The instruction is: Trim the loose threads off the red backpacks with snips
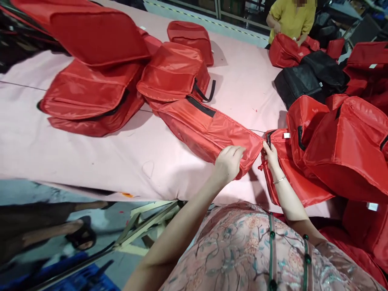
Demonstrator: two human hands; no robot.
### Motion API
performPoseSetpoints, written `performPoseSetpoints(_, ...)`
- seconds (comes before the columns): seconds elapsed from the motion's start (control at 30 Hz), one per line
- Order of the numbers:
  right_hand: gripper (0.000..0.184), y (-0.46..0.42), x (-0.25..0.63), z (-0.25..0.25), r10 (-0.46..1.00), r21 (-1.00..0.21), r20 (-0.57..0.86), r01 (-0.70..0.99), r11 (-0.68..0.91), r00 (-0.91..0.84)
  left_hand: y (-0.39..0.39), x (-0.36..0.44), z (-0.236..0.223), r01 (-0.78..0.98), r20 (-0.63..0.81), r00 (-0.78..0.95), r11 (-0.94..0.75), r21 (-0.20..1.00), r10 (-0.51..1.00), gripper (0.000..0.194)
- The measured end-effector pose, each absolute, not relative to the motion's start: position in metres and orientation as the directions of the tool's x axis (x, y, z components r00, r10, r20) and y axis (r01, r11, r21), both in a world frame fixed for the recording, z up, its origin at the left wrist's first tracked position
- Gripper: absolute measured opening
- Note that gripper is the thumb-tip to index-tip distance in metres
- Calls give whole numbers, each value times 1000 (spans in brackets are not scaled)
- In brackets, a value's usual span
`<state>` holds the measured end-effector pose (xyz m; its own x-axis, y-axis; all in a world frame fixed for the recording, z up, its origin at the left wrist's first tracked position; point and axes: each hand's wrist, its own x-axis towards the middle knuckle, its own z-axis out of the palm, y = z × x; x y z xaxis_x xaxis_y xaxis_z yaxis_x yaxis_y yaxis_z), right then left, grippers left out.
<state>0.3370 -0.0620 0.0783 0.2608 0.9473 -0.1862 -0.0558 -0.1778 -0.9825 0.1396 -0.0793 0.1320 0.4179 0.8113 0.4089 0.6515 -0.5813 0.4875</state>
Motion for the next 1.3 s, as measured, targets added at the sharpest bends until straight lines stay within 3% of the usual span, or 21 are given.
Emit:
performPoseSetpoints(0.1, 39, -66, 340, 79, 924, -981, -195, -78, -179, 328, -80, 144, 129, 631, 380, 509, -635, 446, 772, 26)
performPoseSetpoints(0.3, 36, -80, 339, 69, 868, -975, -16, 186, -125, 496, -85, 159, 130, 688, 297, 590, -660, 302, 750, 19)
performPoseSetpoints(0.4, 34, -94, 336, 68, 851, -965, 23, 235, -119, 525, -91, 162, 131, 693, 269, 615, -670, 264, 742, 16)
performPoseSetpoints(0.53, 30, -121, 334, 71, 897, -977, 54, 210, -44, 440, -90, 153, 133, 696, 271, 556, -618, 365, 786, 15)
performPoseSetpoints(0.7, 25, -152, 332, 76, 978, -969, 91, 241, 44, 187, -84, 143, 135, 631, 289, 514, -585, 510, 807, 21)
performPoseSetpoints(1.03, 21, -162, 322, 88, 984, -855, 179, 496, 153, 6, -84, 150, 132, 650, 282, 440, -519, 555, 853, 17)
performPoseSetpoints(1.3, 24, -151, 325, 87, 972, -791, 211, 565, 233, -106, -83, 151, 131, 639, 305, 446, -538, 550, 842, 19)
